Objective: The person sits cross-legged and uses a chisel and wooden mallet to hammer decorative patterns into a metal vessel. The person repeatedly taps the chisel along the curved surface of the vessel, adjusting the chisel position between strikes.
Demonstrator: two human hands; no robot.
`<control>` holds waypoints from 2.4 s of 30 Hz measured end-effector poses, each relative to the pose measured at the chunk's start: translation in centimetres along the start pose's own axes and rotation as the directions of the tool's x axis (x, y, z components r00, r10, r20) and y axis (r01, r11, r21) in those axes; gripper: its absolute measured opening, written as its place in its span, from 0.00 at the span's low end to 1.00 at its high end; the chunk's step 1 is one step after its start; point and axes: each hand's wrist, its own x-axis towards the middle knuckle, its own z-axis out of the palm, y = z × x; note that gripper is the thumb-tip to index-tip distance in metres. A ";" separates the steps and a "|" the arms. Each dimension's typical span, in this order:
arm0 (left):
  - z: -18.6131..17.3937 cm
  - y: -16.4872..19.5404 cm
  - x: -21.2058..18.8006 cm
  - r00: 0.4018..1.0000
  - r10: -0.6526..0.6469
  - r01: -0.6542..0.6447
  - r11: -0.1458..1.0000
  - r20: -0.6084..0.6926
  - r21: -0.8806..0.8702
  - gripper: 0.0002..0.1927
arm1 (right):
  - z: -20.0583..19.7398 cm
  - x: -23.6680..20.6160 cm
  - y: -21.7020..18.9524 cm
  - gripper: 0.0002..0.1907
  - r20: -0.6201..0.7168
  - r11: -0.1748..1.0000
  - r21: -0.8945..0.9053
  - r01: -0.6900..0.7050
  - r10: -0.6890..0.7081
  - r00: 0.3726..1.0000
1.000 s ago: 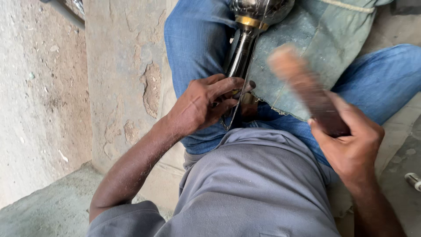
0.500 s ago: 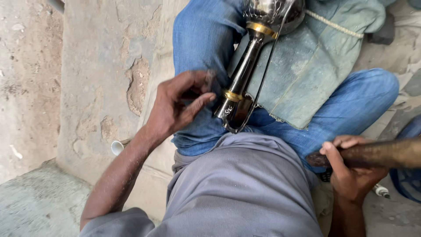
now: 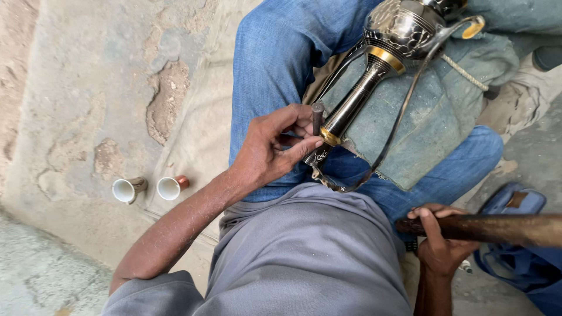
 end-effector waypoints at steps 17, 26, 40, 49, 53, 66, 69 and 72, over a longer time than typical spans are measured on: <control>0.2 -1.8 -0.6 0.997 0.045 -0.047 0.998 -0.059 -0.032 0.23 | 7.6 9.2 -17.4 0.19 0.429 0.488 -0.763 0.424 -0.108 0.897; 0.7 -1.7 -1.3 0.985 0.129 -0.129 0.992 -0.118 0.006 0.22 | 12.7 12.2 -20.9 0.11 0.704 0.035 -0.709 0.704 0.081 0.705; -0.6 -1.2 1.7 0.974 0.182 -0.184 0.983 0.137 0.005 0.21 | 7.3 7.3 -18.0 0.16 0.227 0.940 -0.341 -0.015 0.097 0.969; 0.4 0.5 5.8 0.818 0.203 -0.337 0.927 0.538 0.164 0.22 | 4.5 2.4 -10.5 0.20 0.182 0.875 -0.481 -0.064 0.171 0.968; 0.0 1.5 5.5 0.825 0.193 -0.333 0.926 0.531 0.180 0.19 | 5.1 2.1 -10.0 0.20 0.129 0.764 -0.644 -0.034 0.152 0.980; 0.8 1.3 5.4 0.814 0.125 -0.386 0.846 0.567 0.368 0.22 | 6.2 2.5 -9.5 0.20 0.106 0.807 -0.585 -0.081 0.175 0.979; 0.7 1.1 5.3 0.821 0.127 -0.329 0.902 0.557 0.279 0.22 | 6.2 2.2 -9.6 0.19 0.134 0.793 -0.609 -0.009 0.114 0.984; 0.6 0.8 5.3 0.811 0.189 -0.414 0.854 0.554 0.315 0.23 | 6.0 2.1 -9.4 0.17 0.196 0.655 -0.751 0.084 0.099 0.976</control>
